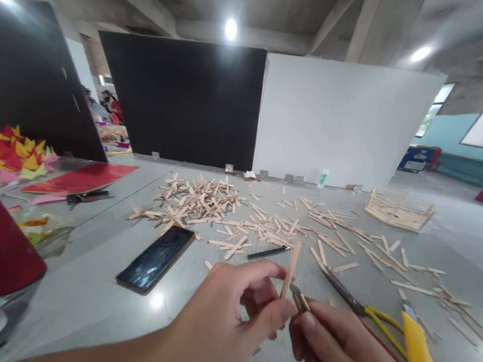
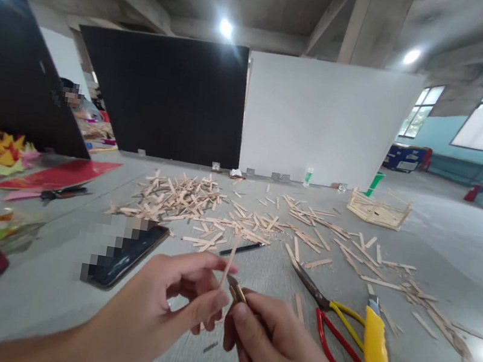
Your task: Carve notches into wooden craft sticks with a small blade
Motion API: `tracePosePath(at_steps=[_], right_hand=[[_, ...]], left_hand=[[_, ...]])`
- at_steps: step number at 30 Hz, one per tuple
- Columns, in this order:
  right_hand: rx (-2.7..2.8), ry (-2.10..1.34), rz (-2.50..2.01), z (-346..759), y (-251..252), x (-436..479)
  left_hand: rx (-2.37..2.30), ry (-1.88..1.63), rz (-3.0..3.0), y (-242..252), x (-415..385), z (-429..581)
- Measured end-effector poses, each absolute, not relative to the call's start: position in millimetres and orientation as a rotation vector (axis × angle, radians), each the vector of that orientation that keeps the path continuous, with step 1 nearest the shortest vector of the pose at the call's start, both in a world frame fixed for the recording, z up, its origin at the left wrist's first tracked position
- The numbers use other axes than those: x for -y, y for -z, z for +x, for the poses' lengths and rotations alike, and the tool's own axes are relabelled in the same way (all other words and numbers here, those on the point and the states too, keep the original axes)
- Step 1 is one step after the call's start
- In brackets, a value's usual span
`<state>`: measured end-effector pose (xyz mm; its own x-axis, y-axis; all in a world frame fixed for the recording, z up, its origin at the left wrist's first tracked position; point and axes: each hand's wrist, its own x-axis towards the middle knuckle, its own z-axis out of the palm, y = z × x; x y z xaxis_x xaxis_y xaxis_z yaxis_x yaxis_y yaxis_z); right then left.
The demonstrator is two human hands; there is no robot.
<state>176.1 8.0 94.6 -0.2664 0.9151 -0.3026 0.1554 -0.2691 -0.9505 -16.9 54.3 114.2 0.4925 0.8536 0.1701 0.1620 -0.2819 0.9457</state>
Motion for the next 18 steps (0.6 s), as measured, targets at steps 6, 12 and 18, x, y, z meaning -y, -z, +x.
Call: tracePosePath(at_steps=[6, 12, 18], right_hand=[[1.372, -1.644, -1.271, 175.9, -102.9, -10.3], [1.611, -1.726, -1.328, 202.8, -109.0, -17.7], [1.668, -1.623, -1.195, 186.2, -91.9, -21.4]], left_hand=[[-0.715, -0.986, 1.498, -103.1, -55.6, -13.4], [-0.662, -0.749, 1.325, -106.6, -57.1, -8.9], [-0.618, -0.749, 1.243, -110.6, -60.6, -9.4]])
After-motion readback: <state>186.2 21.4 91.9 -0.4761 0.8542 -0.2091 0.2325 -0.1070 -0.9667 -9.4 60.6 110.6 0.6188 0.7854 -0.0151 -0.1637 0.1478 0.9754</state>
